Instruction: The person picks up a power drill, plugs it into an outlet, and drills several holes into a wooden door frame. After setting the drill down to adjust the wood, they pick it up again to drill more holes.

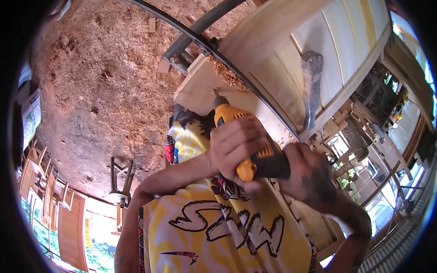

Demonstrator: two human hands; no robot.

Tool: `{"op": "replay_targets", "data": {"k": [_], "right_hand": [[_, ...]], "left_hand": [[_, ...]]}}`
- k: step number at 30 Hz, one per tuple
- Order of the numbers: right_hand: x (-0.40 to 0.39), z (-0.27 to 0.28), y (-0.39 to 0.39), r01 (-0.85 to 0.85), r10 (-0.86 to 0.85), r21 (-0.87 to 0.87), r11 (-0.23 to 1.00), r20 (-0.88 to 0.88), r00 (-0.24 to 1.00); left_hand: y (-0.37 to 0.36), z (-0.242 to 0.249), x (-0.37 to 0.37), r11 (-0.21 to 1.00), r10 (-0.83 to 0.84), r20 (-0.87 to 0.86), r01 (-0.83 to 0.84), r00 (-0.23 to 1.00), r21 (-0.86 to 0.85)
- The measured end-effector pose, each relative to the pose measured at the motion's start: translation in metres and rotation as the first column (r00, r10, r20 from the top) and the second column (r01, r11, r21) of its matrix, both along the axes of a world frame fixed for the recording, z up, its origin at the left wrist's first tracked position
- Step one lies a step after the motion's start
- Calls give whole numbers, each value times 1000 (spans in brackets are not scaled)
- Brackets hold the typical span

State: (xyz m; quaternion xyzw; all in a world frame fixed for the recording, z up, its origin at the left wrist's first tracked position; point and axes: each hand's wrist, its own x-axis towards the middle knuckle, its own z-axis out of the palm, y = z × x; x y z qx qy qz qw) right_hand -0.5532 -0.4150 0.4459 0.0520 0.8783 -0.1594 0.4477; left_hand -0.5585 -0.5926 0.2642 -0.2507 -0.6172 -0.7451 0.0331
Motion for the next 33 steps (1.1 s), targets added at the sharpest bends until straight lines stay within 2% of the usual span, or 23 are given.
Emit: {"op": "replay_targets", "data": {"k": [2,5,9,12,13,14,16,17,18,20,22,23,25,27,28,29,30,32,33], "right_hand": [[-2,-21,4,-20,20,-16,1000,2,1000],[0,-28,2,-67,67,5,998,-37,997],[12,24,-8,63,-65,-16,998,-87,994],[38,77,-10,190,-200,-72,979,-196,960],[51,91,-7,213,-216,-40,976,-266,940],[70,103,-4,243,-230,-5,970,-340,912],[123,122,-1,449,-394,73,891,-367,842],[150,131,0,547,-472,101,831,-390,790],[191,136,7,680,-620,89,728,-339,708],[340,129,11,814,-605,121,568,-609,513],[442,98,-14,940,-534,111,324,-798,278],[483,88,-31,982,-472,105,156,-865,167],[541,64,-66,998,-176,-40,54,-984,-29],[519,91,-80,905,-400,-388,-176,-812,-425],[536,87,-89,875,-314,-416,-250,-820,-479],[559,81,-95,838,-231,-449,-311,-819,-525],[594,70,-97,820,-169,-486,-303,-819,-548],[657,49,-96,757,-10,-591,-278,-787,-617],[675,39,-90,710,79,-653,-264,-748,-659]], "left_hand": [[4,-26,5,1000,19,-13,-19,1000,-8],[-2,-21,2,1000,-8,-3,8,1000,-19],[-6,22,-9,990,-140,-38,140,989,1],[2,72,-14,975,-202,-105,209,974,68],[8,86,-11,966,-225,-137,239,965,97],[17,96,-8,966,-187,-198,217,962,139],[34,109,1,951,-101,-319,186,942,248],[30,111,10,948,-152,-366,240,918,208],[31,105,23,947,-193,-401,277,896,165],[33,81,53,936,-275,-471,345,838,67],[31,54,71,835,-537,-387,538,749,-117],[32,38,81,756,-654,-324,604,684,-251],[46,6,104,585,-804,-230,658,548,-475],[54,-22,126,422,-888,-161,627,430,-655],[58,-35,135,338,-921,-123,600,370,-725],[63,-45,146,274,-943,-98,574,318,-772],[67,-54,158,213,-959,-69,536,275,-817],[78,-72,189,186,-964,-63,484,260,-855],[86,-76,207,217,-964,-111,473,241,-854]]}}
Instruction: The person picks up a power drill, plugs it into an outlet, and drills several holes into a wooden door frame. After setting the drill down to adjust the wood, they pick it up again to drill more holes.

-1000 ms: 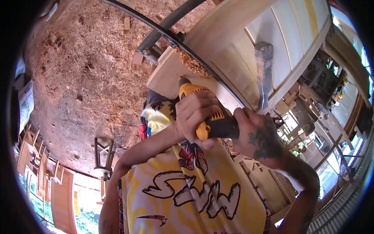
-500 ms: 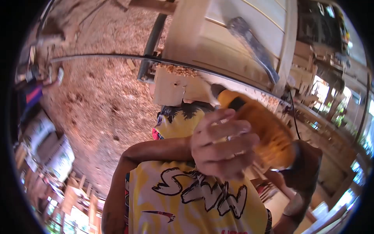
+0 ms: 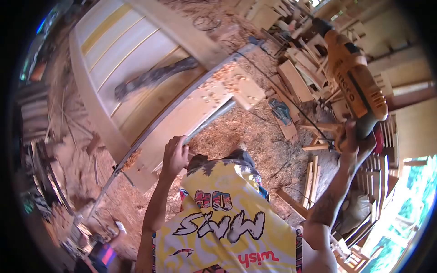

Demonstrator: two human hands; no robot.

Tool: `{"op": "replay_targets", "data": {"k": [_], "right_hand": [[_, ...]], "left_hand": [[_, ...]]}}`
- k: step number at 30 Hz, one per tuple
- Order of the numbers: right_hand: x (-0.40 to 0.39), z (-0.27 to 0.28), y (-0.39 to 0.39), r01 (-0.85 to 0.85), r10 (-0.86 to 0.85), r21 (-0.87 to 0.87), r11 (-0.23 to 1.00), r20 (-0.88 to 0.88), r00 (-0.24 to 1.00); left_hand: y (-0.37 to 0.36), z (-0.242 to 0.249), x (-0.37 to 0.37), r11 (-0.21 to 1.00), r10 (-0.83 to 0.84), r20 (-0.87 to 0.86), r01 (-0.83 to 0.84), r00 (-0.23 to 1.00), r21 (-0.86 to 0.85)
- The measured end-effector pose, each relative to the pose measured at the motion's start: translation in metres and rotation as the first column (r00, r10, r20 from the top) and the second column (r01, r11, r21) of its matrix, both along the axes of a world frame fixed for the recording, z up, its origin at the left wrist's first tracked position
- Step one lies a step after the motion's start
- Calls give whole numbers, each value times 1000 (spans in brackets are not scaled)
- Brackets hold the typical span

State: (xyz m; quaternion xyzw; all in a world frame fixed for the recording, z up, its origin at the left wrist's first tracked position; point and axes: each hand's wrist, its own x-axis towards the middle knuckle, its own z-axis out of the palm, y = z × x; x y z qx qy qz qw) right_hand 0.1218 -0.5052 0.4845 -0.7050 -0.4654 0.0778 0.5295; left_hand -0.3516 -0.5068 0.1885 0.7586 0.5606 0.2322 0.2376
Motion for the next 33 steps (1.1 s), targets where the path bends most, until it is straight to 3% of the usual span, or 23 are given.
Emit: {"op": "replay_targets", "data": {"k": [2,5,6,9,11,13,15,16,17,19,20,21,25,28,30,32,33], "right_hand": [[53,-14,-3,22,-9,70,997,-177,984],[98,-25,12,196,-49,238,951,-509,859],[121,-28,12,92,77,263,960,-567,820],[162,-29,47,60,336,427,902,-783,524],[184,-28,87,76,487,541,838,-803,343],[212,-33,134,93,640,654,751,-755,141],[239,-50,191,229,703,669,707,-702,-118],[249,-52,221,280,732,677,681,-647,-214],[263,-61,252,261,745,709,655,-550,-377],[287,-82,324,353,652,557,752,-707,-273],[308,-108,361,386,641,525,758,-710,-293],[326,-133,394,288,629,562,776,-654,-419],[378,-232,524,187,289,220,957,-746,-600],[367,-257,587,63,136,151,986,-540,-830],[351,-282,646,40,133,176,984,-557,-820],[324,-270,680,-74,-22,66,995,-582,-813],[317,-281,699,-122,-28,118,985,-595,-803]], "left_hand": [[24,2,42,998,15,44,-12,999,-64],[68,-6,108,983,82,38,-74,996,-167],[88,-7,134,972,111,32,-102,993,-210],[156,-14,192,992,109,-56,-105,992,71],[210,-17,219,952,174,-54,-154,983,266],[257,-44,237,919,362,-123,-332,924,215],[300,-75,256,848,526,-203,-492,826,195],[308,-80,271,831,543,-443,-534,713,158],[313,-84,276,808,576,-454,-559,680,186],[319,-99,287,746,647,-468,-627,602,225],[323,-107,288,752,641,-467,-621,609,223],[319,-113,278,756,634,-477,-619,609,213],[320,-104,280,729,645,-450,-674,618,119],[316,-95,273,725,649,-379,-688,660,42],[327,-100,263,710,680,-262,-704,684,5],[334,-102,257,625,756,-186,-776,628,-84],[334,-100,258,590,780,-156,-795,606,-141]]}}
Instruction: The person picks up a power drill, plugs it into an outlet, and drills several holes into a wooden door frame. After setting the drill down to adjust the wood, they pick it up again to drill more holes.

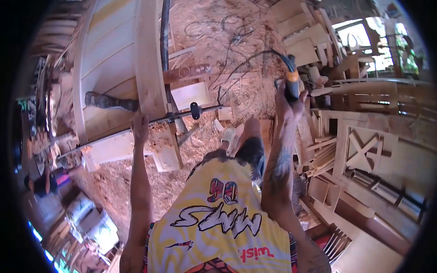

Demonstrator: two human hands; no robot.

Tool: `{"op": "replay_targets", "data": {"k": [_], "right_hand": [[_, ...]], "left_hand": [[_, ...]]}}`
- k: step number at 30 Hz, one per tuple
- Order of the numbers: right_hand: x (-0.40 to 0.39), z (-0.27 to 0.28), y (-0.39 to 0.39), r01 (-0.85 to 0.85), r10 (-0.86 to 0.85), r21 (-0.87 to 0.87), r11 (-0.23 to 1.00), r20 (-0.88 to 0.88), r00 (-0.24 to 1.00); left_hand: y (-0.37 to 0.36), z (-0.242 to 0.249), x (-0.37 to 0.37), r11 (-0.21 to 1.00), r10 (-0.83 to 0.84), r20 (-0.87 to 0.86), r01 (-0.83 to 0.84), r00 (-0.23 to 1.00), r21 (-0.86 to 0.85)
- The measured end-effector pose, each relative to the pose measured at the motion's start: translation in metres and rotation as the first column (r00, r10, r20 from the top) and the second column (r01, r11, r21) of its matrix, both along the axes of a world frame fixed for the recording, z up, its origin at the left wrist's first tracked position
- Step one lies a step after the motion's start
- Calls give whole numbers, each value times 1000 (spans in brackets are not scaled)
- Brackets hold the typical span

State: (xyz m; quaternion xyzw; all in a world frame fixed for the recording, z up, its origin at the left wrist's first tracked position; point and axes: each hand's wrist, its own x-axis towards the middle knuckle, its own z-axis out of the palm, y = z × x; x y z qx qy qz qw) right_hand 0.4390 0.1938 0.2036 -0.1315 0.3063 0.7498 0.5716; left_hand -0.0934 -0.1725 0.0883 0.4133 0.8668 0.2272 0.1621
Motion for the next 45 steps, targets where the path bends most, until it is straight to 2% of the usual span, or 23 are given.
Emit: {"op": "replay_targets", "data": {"k": [2,4,5,6,8,10,12,13,16,17,18,19,20,22,23,25,27,29,31,35,40,43,45], "right_hand": [[-9,-17,38,-62,57,125,990,40,998],[-5,-19,75,-131,129,300,945,27,991],[2,-17,91,-184,202,379,907,-8,979],[4,-22,113,-224,242,358,907,-5,970],[21,-41,164,-282,280,274,919,47,959],[44,-68,221,-302,288,190,934,99,953],[61,-89,274,-315,304,129,940,95,948],[83,-107,305,-321,314,72,944,89,945],[159,-159,387,-337,343,-68,939,148,927],[175,-168,415,-339,347,-73,938,209,914],[171,-156,420,-342,350,-82,936,330,877],[150,-122,430,-264,321,-210,941,315,893],[176,-145,454,-277,326,-184,943,340,882],[190,-148,493,-215,287,-253,943,293,912],[181,-134,503,-215,249,-170,962,207,946],[204,-134,532,-310,331,-136,941,183,926],[204,-134,560,-291,344,-216,932,274,898],[198,-135,590,-270,364,-288,919,353,862],[191,-136,616,-225,374,-364,904,419,827],[177,-143,680,-115,386,-461,880,552,739],[114,-156,760,36,406,-556,830,647,645],[49,-165,821,109,374,-569,815,661,650],[4,-171,863,167,318,-586,793,632,706]], "left_hand": [[0,1,21,959,158,270,-213,950,187],[47,-8,29,813,216,527,-451,822,369],[71,4,41,674,-70,887,-634,457,380],[93,31,62,538,-415,910,-802,16,260],[159,78,119,437,-681,719,-866,-140,245],[218,77,138,342,-786,601,-913,-148,224],[268,69,150,329,-806,583,-895,-100,302],[293,71,159,298,-785,613,-922,-90,246],[358,58,165,292,-836,539,-917,-105,273],[371,48,160,316,-775,624,-916,-98,248],[383,47,155,362,-712,702,-869,-23,339],[391,40,148,371,-511,858,-886,54,277],[395,31,140,355,-272,954,-909,124,219],[401,14,130,373,111,947,-896,301,241],[403,3,125,386,308,882,-894,357,227],[407,-23,135,345,737,555,-921,386,181],[406,-52,158,166,977,119,-983,174,80],[400,-78,169,-57,998,-7,-996,-57,-63],[396,-103,171,-217,976,-44,-951,-213,-221],[397,-138,177,-291,950,-25,-849,-312,-441],[422,-152,230,-252,963,-92,-733,-253,-632],[474,-146,245,-113,993,-75,-669,-86,-735],[511,-149,226,58,996,2,-604,93,-795]]}}
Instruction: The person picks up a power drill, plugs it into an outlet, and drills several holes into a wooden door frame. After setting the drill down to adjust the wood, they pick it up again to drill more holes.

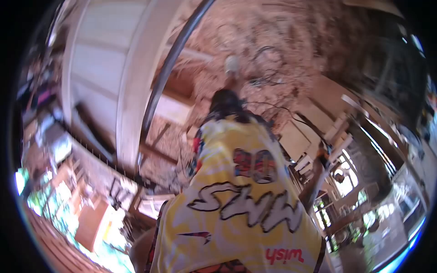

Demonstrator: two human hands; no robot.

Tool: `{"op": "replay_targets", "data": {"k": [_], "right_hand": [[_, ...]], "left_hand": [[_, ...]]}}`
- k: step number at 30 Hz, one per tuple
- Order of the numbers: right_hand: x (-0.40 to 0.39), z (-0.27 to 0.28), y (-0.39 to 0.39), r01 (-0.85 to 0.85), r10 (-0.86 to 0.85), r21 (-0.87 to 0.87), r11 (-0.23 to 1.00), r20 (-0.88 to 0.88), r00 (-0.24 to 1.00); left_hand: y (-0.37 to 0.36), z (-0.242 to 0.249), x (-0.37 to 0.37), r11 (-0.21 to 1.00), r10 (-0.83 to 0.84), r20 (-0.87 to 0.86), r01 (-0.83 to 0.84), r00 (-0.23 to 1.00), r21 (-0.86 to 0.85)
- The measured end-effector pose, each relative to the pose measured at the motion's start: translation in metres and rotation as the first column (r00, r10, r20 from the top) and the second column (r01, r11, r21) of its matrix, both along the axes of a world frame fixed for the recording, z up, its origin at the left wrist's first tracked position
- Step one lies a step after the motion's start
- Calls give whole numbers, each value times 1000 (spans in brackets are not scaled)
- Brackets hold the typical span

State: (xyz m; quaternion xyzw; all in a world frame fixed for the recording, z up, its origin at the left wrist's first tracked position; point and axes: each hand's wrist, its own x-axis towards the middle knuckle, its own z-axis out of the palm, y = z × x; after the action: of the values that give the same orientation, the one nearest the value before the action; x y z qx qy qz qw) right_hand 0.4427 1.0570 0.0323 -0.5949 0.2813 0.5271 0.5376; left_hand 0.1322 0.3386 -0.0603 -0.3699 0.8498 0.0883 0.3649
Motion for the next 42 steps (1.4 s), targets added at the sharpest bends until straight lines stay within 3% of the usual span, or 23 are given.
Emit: {"op": "replay_targets", "data": {"k": [3,5,7,8,9,10,11,13,16,19,21,24,25,27,28,31,34,35,36,39,40,41,42], "right_hand": [[-87,-1,48,117,-121,-41,992,-136,983],[-115,-25,63,-188,193,196,962,-7,981],[-154,-11,73,-291,327,278,915,-93,941],[-182,-3,75,-331,389,328,885,-129,912],[-221,2,80,-460,485,331,824,9,875],[-249,0,95,-457,477,342,821,26,878],[-270,2,106,-456,470,341,822,47,881],[-307,12,125,-505,528,371,780,44,848],[-357,16,174,-594,586,366,716,146,797],[-401,10,241,-695,660,292,658,222,718],[-425,8,292,-761,722,213,613,239,649],[-474,23,402,-791,765,126,598,205,611],[-493,26,427,-781,762,98,616,175,623],[-511,33,471,-856,838,-6,517,207,504],[-519,43,511,-891,876,-68,448,233,423],[-546,53,607,-814,893,-574,85,407,-193],[-564,26,696,-732,840,-680,-43,371,-395],[-581,28,721,-684,822,-724,-96,330,-465],[-657,86,721,-588,722,-798,-132,330,-609],[-697,68,773,-536,643,-837,-107,353,-680],[-688,31,795,-595,575,-804,-16,479,-663],[-727,37,809,-676,581,-737,-14,545,-605],[-771,41,811,-751,587,-661,-14,602,-541]], "left_hand": [[46,-12,-75,932,-337,14,331,941,145],[72,-26,-146,765,-585,-123,596,801,243],[114,-43,-243,555,-696,-324,767,640,323],[154,-28,-309,437,-692,-435,814,576,381],[205,-16,-372,537,-541,-303,600,784,593],[286,36,-452,612,-356,-124,331,926,718],[325,38,-507,486,-372,-122,305,920,819],[441,104,-588,326,-402,-320,461,858,825],[597,155,-683,163,-256,-651,696,715,700],[712,174,-784,243,-150,-849,851,506,465],[769,169,-854,304,-96,-960,926,262,222],[844,163,-930,615,-222,-918,778,329,130],[868,161,-951,627,-193,-938,771,289,109],[907,152,-981,659,-129,-966,748,223,85],[924,146,-996,638,-8,-967,746,255,191],[969,165,-1012,713,-23,-761,544,648,443],[989,121,-1042,611,-100,-950,772,296,176],[998,119,-1053,658,-46,-952,726,303,200],[1007,117,-1063,700,9,-951,677,310,227],[1033,121,-1103,826,99,-970,526,221,204],[1040,120,-1121,865,94,-979,471,182,171],[1048,120,-1141,902,90,-986,409,137,139],[1055,123,-1156,969,16,-957,232,290,86]]}}
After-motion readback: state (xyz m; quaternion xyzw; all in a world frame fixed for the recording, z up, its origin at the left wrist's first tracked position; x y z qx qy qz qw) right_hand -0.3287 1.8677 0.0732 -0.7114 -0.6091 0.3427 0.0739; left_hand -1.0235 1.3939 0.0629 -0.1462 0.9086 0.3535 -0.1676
